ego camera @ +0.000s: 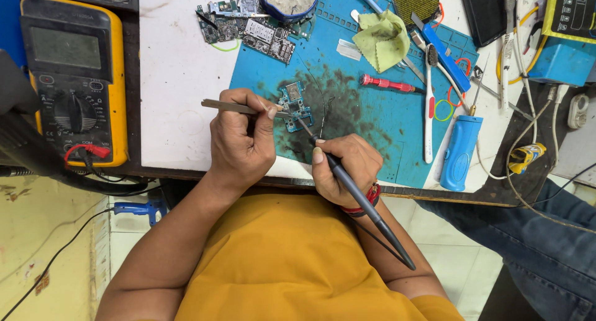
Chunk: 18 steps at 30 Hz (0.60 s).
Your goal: The person solders a small component onto a disassembled phone motherboard on a repair bench, holding the board with tweezers while applying a soldering iron and solder wire. They briefly wipe the board with a cloth, reposition it, and continue soldering and probing the board.
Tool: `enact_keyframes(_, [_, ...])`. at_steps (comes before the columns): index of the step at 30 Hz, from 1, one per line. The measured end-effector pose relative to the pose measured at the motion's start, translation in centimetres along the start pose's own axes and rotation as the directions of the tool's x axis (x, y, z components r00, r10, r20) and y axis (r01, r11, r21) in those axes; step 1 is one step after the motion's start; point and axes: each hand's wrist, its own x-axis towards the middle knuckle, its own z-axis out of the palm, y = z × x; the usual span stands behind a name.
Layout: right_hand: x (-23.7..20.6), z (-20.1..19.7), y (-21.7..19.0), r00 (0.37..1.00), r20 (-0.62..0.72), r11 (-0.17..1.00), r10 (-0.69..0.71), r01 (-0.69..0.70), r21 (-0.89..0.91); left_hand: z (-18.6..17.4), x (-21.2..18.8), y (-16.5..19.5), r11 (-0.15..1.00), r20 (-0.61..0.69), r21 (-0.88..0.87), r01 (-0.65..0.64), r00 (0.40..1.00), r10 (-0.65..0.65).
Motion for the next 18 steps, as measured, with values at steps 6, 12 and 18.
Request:
enact_keyframes(6, [0.03,0.0,0.08,1.0,0.002,1.0,-0.002,0.002,0.004,0.12,0.01,-0.02,1.0,-0.002,0.019,-0.008,1.0,0.008])
enact_keyframes(12, [0.03,-0.01,0.07,1.0,0.006,1.0,-0.001,0.001,0.002,0.05,0.03,-0.13,1.0,0.001,0.02,-0.021,1.0,0.021])
enact_keyframes(18, [0.06,-0.07,0.01,1.0,0.009,1.0,-0.004,0.004,0.006,0.07,-0.03,-0.03,1.0,-0.001,0.023,-0.01,1.0,0.01])
